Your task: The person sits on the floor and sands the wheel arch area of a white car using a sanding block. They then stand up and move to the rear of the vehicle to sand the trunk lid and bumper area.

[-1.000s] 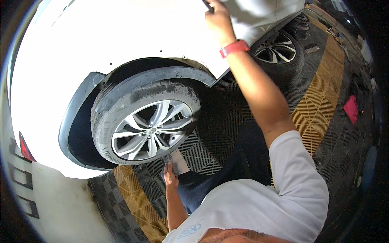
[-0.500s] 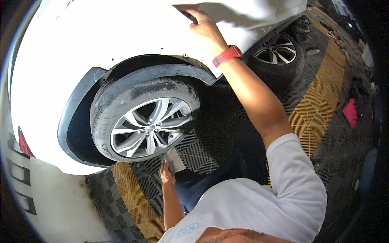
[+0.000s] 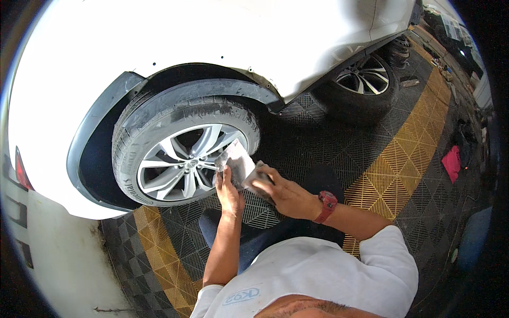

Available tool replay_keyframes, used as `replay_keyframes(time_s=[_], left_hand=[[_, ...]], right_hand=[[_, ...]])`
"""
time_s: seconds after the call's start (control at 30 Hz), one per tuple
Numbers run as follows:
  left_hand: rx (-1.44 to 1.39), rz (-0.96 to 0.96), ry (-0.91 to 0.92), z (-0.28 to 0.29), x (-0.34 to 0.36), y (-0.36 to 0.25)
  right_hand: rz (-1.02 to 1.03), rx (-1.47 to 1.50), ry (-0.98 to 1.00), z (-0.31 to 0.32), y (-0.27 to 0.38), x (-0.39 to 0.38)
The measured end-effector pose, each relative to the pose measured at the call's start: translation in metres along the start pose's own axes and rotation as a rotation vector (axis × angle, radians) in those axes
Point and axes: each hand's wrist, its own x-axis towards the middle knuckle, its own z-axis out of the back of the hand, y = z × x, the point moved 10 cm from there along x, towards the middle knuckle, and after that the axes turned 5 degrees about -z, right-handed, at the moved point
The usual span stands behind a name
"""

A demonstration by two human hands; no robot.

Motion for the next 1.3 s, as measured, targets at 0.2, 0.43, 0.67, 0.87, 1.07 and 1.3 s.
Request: replay_keyframes(time_s=[0.2, 0.43, 0.67, 0.87, 1.07, 1.3], left_hand=[[0.339, -0.193, 0.013, 0.018, 0.006, -0.026], [0.67, -0.459, -0.099, -0.032, -0.006, -0.117], [0.694, -0.504, -0.072, -0.031, -0.01, -0.131], [0.024, -0.307, -0.296, 0.069, 0.015, -0.096], [-0.052, 0.122, -0.077, 0.146, 0.019, 0.018], [-0.13, 0.588, 0.171, 0.154, 0.011, 0.189]], right_hand=[[-0.119, -0.259, 0.013, 0.013, -0.074, -0.016], [-0.01, -0.502, -0.271, 0.075, -0.009, 0.036], [0.171, -0.437, -0.191, 0.037, 0.021, 0.054], [0.021, -0.122, -0.122, 0.024, -0.06, 0.033], [-0.581, 1.394, -0.571, 0.121, -0.18, 0.005], [-0.233, 1.105, -0.808, 0.252, -0.092, 0.079]])
